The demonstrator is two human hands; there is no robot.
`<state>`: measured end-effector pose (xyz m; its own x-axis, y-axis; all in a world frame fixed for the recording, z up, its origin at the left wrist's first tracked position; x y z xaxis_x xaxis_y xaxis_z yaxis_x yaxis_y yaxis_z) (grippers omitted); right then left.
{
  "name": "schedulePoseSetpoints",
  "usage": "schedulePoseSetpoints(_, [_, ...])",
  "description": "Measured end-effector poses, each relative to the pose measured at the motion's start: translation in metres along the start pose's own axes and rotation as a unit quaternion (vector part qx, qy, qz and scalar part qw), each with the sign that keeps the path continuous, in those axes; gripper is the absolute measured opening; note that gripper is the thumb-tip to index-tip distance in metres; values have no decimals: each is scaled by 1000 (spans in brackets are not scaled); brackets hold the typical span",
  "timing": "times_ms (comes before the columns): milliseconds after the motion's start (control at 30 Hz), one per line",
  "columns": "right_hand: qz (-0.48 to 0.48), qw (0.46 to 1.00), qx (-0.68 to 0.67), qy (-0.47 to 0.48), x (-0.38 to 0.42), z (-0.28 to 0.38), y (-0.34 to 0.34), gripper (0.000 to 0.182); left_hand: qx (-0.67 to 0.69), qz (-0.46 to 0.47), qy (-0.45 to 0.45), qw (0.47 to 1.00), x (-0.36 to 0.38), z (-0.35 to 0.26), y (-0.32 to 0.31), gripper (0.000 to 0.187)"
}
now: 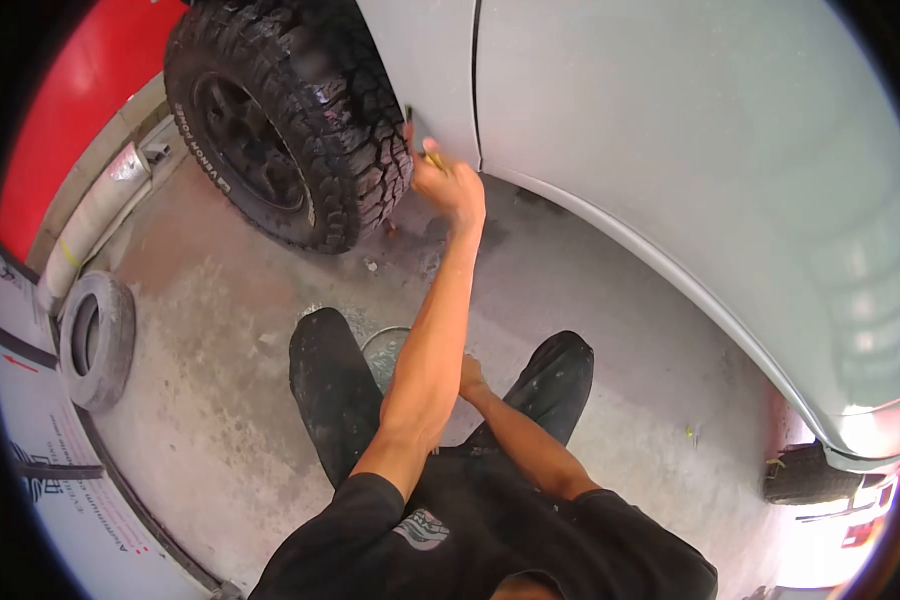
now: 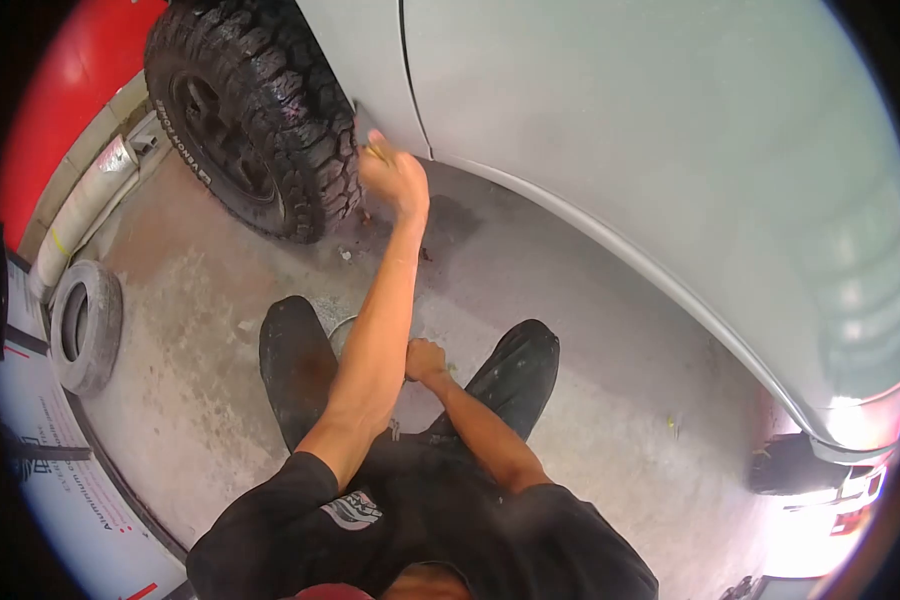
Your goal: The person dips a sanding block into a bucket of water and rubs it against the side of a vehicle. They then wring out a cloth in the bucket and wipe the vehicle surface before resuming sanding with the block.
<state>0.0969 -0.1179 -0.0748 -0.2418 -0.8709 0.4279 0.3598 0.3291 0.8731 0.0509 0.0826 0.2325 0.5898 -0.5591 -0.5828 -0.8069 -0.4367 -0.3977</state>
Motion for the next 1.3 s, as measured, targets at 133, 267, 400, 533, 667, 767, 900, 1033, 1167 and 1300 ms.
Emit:
schedulePoseSetpoints(133, [-9, 999, -40, 3, -2, 3, -7, 45, 4, -51, -113, 992, -28, -13, -18, 45])
schedulePoseSetpoints(267, [-18, 999, -43, 1, 2, 1, -4, 46, -21, -56, 10, 998, 15, 26, -6, 43])
schedulePoseSetpoints(400, [-31, 998, -48, 4, 1, 2, -7, 47, -10, -82, -67, 994, -25, 7, -21, 42])
schedulePoseSetpoints(533, [-105, 986, -106, 79, -33, -28, -65, 48, -23, -92, -125, 988, -23, 9, -25, 44])
schedulePoseSetpoints(667, [-23, 999, -43, 3, -14, -2, -7, 47, -11, -58, -29, 998, -10, 27, -14, 45])
schedulePoseSetpoints(767, [5, 999, -39, -22, -18, -4, -10, 48, -1, -68, -43, 997, -54, -6, -22, 43])
schedulePoseSetpoints(900, [0, 997, -75, 1, -2, 9, 12, 52, -27, -37, -125, 991, 9, 32, -7, 49])
schedulePoseSetpoints(1033, [-16, 996, -71, -42, -7, 1, -5, 56, 15, -9, -82, 996, -11, 18, -10, 46])
schedulePoseSetpoints(1167, [-14, 997, -57, -44, -10, 5, -17, 56, -5, -40, -212, 976, -51, 2, -23, 48])
schedulePoseSetpoints(1300, [-8, 997, -62, -37, -8, 2, -7, 53, -7, 33, -111, 993, 28, 64, -5, 48])
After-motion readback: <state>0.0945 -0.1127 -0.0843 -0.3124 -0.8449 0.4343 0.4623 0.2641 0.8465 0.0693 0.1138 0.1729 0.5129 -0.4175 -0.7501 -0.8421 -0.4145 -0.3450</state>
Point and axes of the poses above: each hand's wrist, its own x-axis away from the middle knuckle, its own y-axis out of the back of the hand, z = x × y, the point moved 3 cm from there along -x, towards the middle knuckle, and after that the axes turned 11 degrees about -y, right-handed, at the moved point
